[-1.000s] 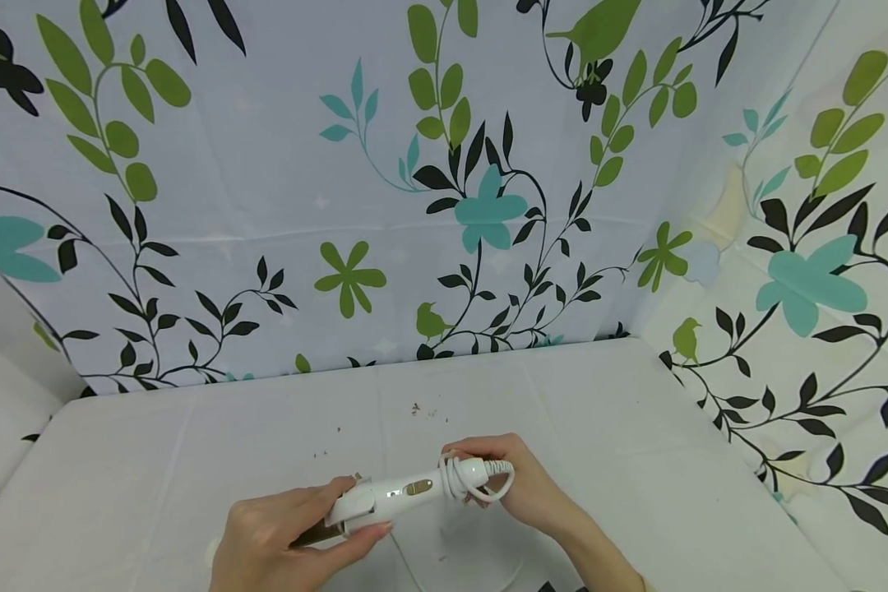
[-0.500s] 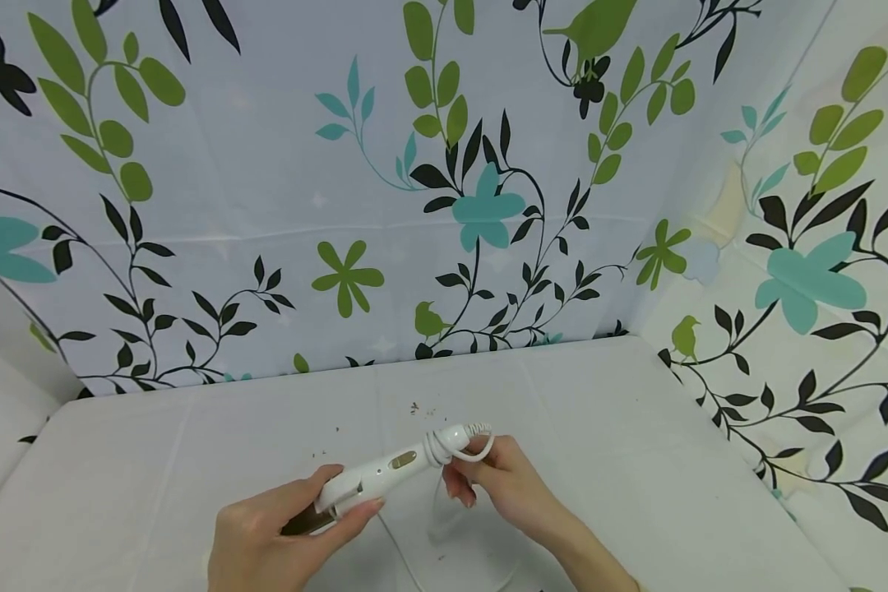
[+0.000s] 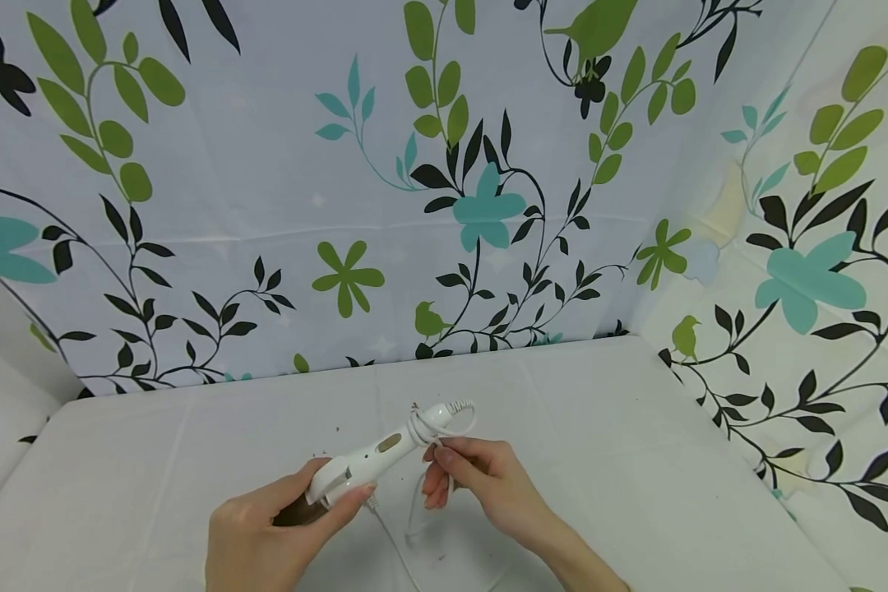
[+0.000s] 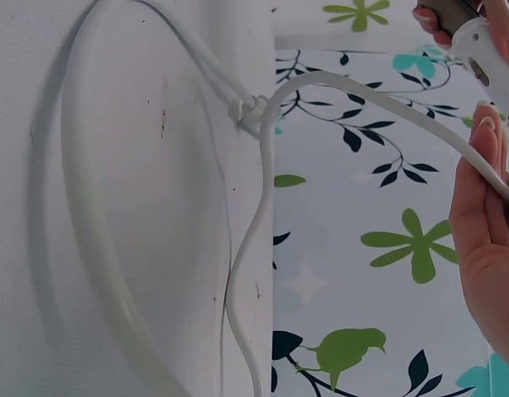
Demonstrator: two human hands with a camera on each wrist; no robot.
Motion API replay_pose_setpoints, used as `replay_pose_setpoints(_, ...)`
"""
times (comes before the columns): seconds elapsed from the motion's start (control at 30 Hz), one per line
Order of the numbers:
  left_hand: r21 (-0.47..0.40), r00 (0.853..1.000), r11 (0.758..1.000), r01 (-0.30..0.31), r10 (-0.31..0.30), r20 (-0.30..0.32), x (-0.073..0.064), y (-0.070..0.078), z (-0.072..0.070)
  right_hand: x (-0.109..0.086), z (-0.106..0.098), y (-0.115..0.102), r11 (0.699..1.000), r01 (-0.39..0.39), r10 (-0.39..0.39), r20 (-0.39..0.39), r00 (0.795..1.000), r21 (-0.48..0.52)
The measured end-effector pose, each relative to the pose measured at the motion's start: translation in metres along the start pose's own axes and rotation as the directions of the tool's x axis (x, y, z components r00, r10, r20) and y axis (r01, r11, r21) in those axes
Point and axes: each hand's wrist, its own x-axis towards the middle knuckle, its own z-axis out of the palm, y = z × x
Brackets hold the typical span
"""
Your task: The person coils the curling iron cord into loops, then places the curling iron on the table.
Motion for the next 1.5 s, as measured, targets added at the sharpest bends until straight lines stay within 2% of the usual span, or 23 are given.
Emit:
replay_pose_setpoints(0.27, 0.058, 0.993, 0.991, 0.121, -0.120, -0.005, 0.002, 0.007, 0.001, 0.001, 0.004, 0.002, 1.000, 0.001, -0.002, -0.025, 1.000, -0.029)
replay_pose_setpoints(0.4, 0.085, 0.991, 0.987, 0.135, -0.135, -0.008, 0.001, 0.007, 0.001, 0.000, 0.006, 0.001, 0.993, 0.040, -0.041, -0.011, 0.999, -0.110)
replay_pose_setpoints(0.5, 0.116, 0.992, 0.985, 0.128, -0.128, -0.011, 0.000, 0.004, 0.001, -0.001, 0.008, -0.001, 0.969, 0.103, -0.106, 0.001, 0.994, -0.224)
replay_pose_setpoints(0.57, 0.140, 0.993, 0.983, 0.116, -0.116, -0.008, -0.001, 0.002, 0.002, -0.002, 0.010, -0.002, 0.941, 0.149, -0.154, 0.009, 0.988, -0.303)
replay_pose_setpoints(0.63, 0.161, 0.995, 0.982, 0.099, -0.100, -0.003, -0.001, -0.001, 0.003, -0.002, 0.011, -0.003, 0.898, 0.195, -0.204, 0.019, 0.979, -0.394)
replay_pose_setpoints(0.7, 0.179, 0.997, 0.981, 0.079, -0.081, 0.001, -0.002, -0.004, 0.004, -0.002, 0.012, -0.003, 0.831, 0.262, -0.277, 0.043, 0.960, -0.490)
replay_pose_setpoints(0.77, 0.193, 0.998, 0.979, 0.066, -0.068, 0.008, -0.003, -0.006, 0.004, -0.003, 0.014, -0.004, 0.768, 0.290, -0.317, 0.055, 0.947, -0.571)
replay_pose_setpoints(0.87, 0.224, 0.995, 0.972, 0.077, -0.088, 0.041, -0.004, -0.005, 0.003, -0.004, 0.015, -0.006, 0.684, 0.326, -0.367, 0.078, 0.927, -0.652)
replay_pose_setpoints(0.93, 0.245, 0.990, 0.964, 0.104, -0.125, 0.072, -0.003, -0.003, 0.001, -0.005, 0.016, -0.007, 0.672, 0.309, -0.351, 0.078, 0.933, -0.673)
replay_pose_setpoints(1.03, 0.276, 0.978, 0.950, 0.145, -0.180, 0.108, -0.003, -0.002, 0.000, -0.006, 0.015, -0.007, 0.631, 0.314, -0.350, 0.101, 0.931, -0.709)
replay_pose_setpoints(1.2, 0.324, 0.964, 0.932, 0.164, -0.222, 0.150, -0.003, -0.001, 0.001, -0.008, 0.014, -0.006, 0.584, 0.270, -0.302, 0.104, 0.948, -0.765)
replay_pose_setpoints(1.27, 0.338, 0.960, 0.927, 0.165, -0.229, 0.160, -0.002, 0.000, 0.001, -0.008, 0.014, -0.006, 0.587, 0.242, -0.285, 0.083, 0.955, -0.773)
replay_pose_setpoints(1.33, 0.346, 0.960, 0.924, 0.164, -0.230, 0.160, -0.001, 0.000, 0.002, -0.008, 0.015, -0.006, 0.614, 0.212, -0.269, 0.051, 0.962, -0.760)
replay_pose_setpoints(1.5, 0.355, 0.967, 0.921, 0.162, -0.219, 0.128, -0.001, 0.000, 0.001, -0.007, 0.018, -0.007, 0.744, 0.134, -0.219, -0.050, 0.974, -0.654)
